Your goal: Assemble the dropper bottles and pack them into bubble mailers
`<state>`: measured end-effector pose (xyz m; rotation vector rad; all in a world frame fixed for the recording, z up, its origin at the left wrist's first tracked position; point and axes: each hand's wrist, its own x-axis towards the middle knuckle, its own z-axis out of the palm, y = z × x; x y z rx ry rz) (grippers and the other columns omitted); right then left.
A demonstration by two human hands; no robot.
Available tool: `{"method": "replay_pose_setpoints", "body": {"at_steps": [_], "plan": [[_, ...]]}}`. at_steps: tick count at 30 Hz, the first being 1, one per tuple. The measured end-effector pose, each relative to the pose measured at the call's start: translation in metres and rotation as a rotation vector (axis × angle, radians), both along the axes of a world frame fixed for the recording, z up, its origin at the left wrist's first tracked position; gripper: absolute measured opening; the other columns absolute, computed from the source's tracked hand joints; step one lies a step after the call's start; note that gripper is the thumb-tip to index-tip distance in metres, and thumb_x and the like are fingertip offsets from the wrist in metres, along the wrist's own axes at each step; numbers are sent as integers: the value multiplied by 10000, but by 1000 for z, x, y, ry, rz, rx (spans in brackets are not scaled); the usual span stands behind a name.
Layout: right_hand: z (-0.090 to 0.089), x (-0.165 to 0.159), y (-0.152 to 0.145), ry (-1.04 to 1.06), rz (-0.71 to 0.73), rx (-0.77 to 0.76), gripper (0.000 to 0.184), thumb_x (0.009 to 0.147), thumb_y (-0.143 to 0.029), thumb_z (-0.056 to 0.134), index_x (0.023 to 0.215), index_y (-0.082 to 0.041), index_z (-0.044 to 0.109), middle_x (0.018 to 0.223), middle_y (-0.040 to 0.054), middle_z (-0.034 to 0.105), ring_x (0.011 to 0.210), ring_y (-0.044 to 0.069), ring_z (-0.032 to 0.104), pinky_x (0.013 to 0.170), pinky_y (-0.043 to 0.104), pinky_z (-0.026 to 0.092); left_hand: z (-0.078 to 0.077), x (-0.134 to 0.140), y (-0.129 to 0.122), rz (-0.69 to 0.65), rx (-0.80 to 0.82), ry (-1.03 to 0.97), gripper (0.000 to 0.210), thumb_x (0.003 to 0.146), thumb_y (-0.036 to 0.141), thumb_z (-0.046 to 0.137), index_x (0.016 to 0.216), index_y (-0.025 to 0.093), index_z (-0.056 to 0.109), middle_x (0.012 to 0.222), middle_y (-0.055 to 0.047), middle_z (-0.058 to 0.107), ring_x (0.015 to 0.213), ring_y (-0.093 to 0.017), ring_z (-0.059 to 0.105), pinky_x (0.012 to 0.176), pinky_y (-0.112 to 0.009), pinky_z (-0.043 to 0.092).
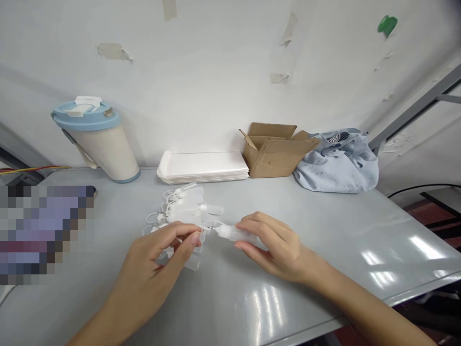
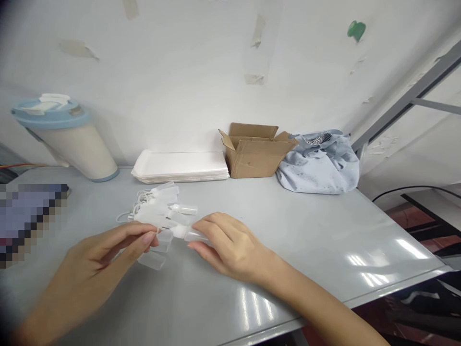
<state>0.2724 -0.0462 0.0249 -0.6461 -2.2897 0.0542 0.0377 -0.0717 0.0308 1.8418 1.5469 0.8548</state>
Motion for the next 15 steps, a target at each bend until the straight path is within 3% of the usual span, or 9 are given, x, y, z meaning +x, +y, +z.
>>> {"method": "replay_pose_setpoints", "body": {"at_steps": [7,15], "plan": [[3,-4,-6,-40,21,-16,149,940,-188,536,1042,-83,565,847,111,654,793,190,625,694,319,574,0,-2,-1,-6,-152,-180,279,873,493,523,815,269,678,663,41,635,599,-112,572,578,-163,501],[4,-4,-7,-36,28,-15,150,940,-186,537,1045,-82,565,846,113,655,787,190,624,694,328,577,-3,-7,1,-76,-167,-201,283,896,478,504,798,276,676,664,43,622,589,-102,561,559,-154,481]]}}
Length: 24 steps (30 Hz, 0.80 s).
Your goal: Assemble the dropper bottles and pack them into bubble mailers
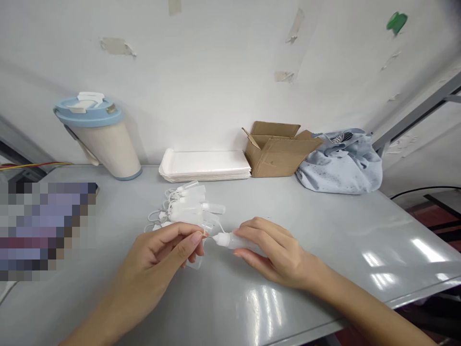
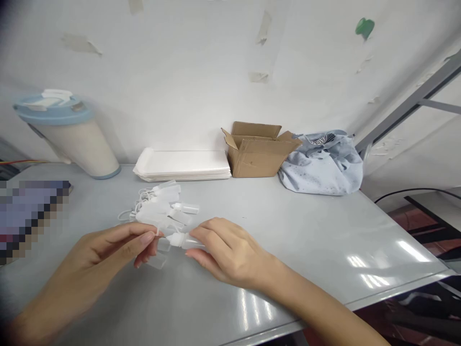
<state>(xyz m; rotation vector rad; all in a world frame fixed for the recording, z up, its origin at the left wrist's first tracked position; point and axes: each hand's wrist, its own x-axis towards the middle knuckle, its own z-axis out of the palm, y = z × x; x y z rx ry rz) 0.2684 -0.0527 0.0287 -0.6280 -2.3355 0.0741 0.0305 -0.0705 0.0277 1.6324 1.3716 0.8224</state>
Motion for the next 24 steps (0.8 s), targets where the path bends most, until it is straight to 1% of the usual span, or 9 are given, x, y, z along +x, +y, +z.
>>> {"method": "replay_pose_setpoints", "body": {"at_steps": [4,11,18,21,24], "plan": [[0,0,-1,7,-9,15,159,935,-185,547,1038,-67,574,843,116,654,792,192,625,701,321,578,1,0,-1,-16,15,0,276,892,465,508,794,272,679,662,40,627,588,-108,566,558,-160,486],[1,0,0,-5,-9,18,161,940,-192,538,1050,-80,573,859,111,653,802,187,628,702,313,578,1,0,-1,-5,0,7,287,892,460,504,788,252,671,656,31,620,590,-116,565,564,-171,497],[2,-1,-1,-9,-24,48,168,947,-195,520,1037,-70,586,849,116,659,789,186,633,683,305,579,7,3,-1,-1,-25,-19,316,890,463,504,725,239,652,627,26,592,596,-124,553,566,-184,492],[2,-1,-1,-15,-31,52,175,957,-205,501,1043,-78,586,846,113,662,789,182,632,689,310,584,8,2,-2,-17,-33,-35,311,885,459,511,715,240,649,620,25,591,592,-124,550,557,-184,488],[2,0,-1,-20,-33,51,176,960,-205,497,1038,-77,588,847,116,661,787,180,632,689,306,584,8,3,-3,-6,-44,-55,319,884,461,506,702,241,647,614,27,585,585,-123,538,555,-186,480]]}}
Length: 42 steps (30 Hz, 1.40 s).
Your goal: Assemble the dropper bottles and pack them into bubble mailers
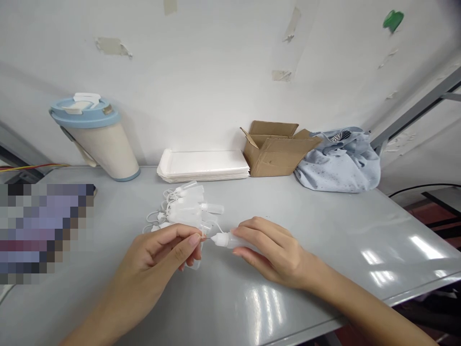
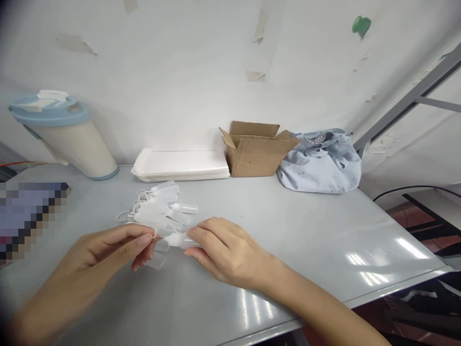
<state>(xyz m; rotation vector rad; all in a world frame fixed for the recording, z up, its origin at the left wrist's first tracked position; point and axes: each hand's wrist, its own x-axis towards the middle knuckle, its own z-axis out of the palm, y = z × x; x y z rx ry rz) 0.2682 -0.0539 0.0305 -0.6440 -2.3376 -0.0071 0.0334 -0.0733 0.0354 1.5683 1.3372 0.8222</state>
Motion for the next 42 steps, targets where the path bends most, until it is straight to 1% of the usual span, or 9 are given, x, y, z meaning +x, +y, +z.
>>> {"method": "replay_pose_setpoints", "body": {"at_steps": [6,13,18,21,27,31,38,42], "plan": [[1,0,-1,-32,-5,-14,177,962,-205,491,1030,-79,595,851,120,652,785,182,630,668,297,573,4,7,-5,92,-41,21,252,852,452,544,719,264,648,629,44,565,625,-118,528,599,-178,439],[1,-2,-2,-34,9,-44,174,965,-195,480,1039,-83,591,851,112,641,776,173,612,671,293,571,6,12,-7,106,-9,82,278,839,446,532,680,242,635,630,28,588,628,-145,547,586,-200,454],[1,-2,-2,-28,21,-54,176,962,-182,485,1026,-62,595,852,124,640,779,177,607,664,297,570,6,12,-6,89,-14,93,277,837,464,533,698,250,643,634,30,587,637,-147,559,574,-196,460],[2,-1,-2,-20,21,-66,175,961,-179,482,1032,-64,594,863,126,637,791,178,606,675,297,574,5,13,-7,69,-28,104,291,840,472,529,690,251,643,629,29,585,643,-146,561,548,-188,441],[-2,-4,-3,51,21,-100,175,969,-173,458,1069,-88,574,882,123,643,789,171,614,663,284,581,1,13,-6,13,-47,63,300,853,456,516,683,240,634,559,33,539,527,-129,512,517,-207,436],[-7,-7,-4,82,23,-100,167,959,-153,473,1069,-71,568,886,137,646,797,178,613,675,291,583,-2,11,-4,-9,-31,47,290,863,444,516,690,237,624,550,39,544,510,-118,513,514,-196,444],[-12,-10,-7,105,33,-149,185,963,-138,441,1095,-75,554,910,152,642,838,190,629,683,307,592,-1,15,-7,17,-81,25,325,863,461,502,668,225,612,556,35,506,527,-122,506,521,-207,445],[-13,-10,-8,111,40,-178,188,970,-138,429,1106,-82,545,917,148,641,830,184,630,686,313,596,-1,17,-8,24,-95,-2,300,853,458,514,689,227,614,562,39,511,524,-116,504,520,-201,445]]}}
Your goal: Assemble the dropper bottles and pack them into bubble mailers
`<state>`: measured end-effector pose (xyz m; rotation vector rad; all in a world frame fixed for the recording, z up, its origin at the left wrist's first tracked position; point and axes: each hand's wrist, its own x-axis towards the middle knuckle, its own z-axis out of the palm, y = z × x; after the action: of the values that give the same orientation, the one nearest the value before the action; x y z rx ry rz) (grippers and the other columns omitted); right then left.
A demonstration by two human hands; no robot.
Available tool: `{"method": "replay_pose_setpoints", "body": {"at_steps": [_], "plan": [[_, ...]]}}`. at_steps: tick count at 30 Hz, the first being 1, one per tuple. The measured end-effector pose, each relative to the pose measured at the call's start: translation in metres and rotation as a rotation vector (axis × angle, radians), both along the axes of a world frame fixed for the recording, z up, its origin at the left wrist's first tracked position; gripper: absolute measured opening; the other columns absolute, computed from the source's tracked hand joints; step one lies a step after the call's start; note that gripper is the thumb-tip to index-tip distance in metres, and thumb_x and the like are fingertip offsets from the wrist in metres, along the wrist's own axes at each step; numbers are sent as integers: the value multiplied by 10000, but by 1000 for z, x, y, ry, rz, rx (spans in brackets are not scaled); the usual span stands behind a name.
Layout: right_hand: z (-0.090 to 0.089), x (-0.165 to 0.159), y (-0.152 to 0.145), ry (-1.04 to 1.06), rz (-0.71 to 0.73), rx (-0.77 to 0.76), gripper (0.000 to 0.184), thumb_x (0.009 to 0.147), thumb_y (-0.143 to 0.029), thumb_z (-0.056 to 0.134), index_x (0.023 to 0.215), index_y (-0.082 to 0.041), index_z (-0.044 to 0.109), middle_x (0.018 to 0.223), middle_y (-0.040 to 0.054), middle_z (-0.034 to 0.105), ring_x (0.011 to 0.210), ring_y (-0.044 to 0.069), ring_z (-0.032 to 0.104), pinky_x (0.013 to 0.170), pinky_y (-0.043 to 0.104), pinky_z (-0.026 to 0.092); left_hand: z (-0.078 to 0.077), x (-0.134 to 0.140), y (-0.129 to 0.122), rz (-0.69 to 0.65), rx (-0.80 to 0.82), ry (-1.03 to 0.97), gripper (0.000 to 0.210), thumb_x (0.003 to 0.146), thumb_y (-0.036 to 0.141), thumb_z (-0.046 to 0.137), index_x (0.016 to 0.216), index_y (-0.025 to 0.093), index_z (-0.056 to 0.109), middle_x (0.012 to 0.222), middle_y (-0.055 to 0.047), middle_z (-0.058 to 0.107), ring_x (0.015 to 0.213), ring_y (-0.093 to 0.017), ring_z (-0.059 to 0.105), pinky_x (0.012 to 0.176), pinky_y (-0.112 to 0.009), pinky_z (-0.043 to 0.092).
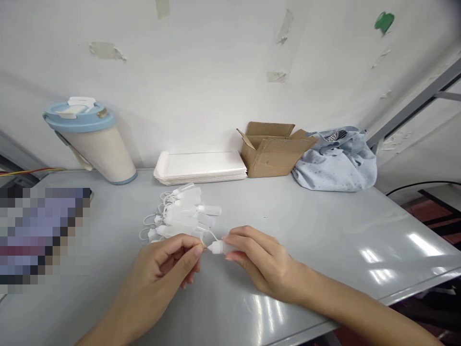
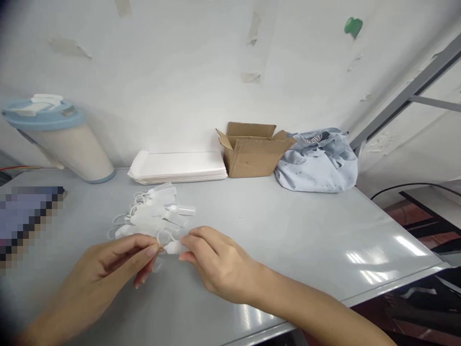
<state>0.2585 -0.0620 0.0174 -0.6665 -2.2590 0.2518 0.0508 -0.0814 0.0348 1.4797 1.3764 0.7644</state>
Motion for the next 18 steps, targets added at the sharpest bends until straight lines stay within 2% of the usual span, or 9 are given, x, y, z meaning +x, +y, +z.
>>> {"method": "replay_pose_setpoints", "body": {"at_steps": [14,18], "plan": [[-5,-2,-2,22,19,21,175,956,-96,448,1071,-33,563,913,176,646,857,194,629,733,312,591,-3,0,-1,-20,-46,-32,307,865,450,500,692,225,616,583,40,499,539,-108,489,526,-192,424],[-4,-2,-2,25,28,30,162,946,-79,462,1060,-23,562,898,176,644,845,195,625,724,310,589,-5,-1,1,-61,-39,-25,310,871,461,495,718,225,625,585,38,514,541,-112,502,524,-192,434]]}}
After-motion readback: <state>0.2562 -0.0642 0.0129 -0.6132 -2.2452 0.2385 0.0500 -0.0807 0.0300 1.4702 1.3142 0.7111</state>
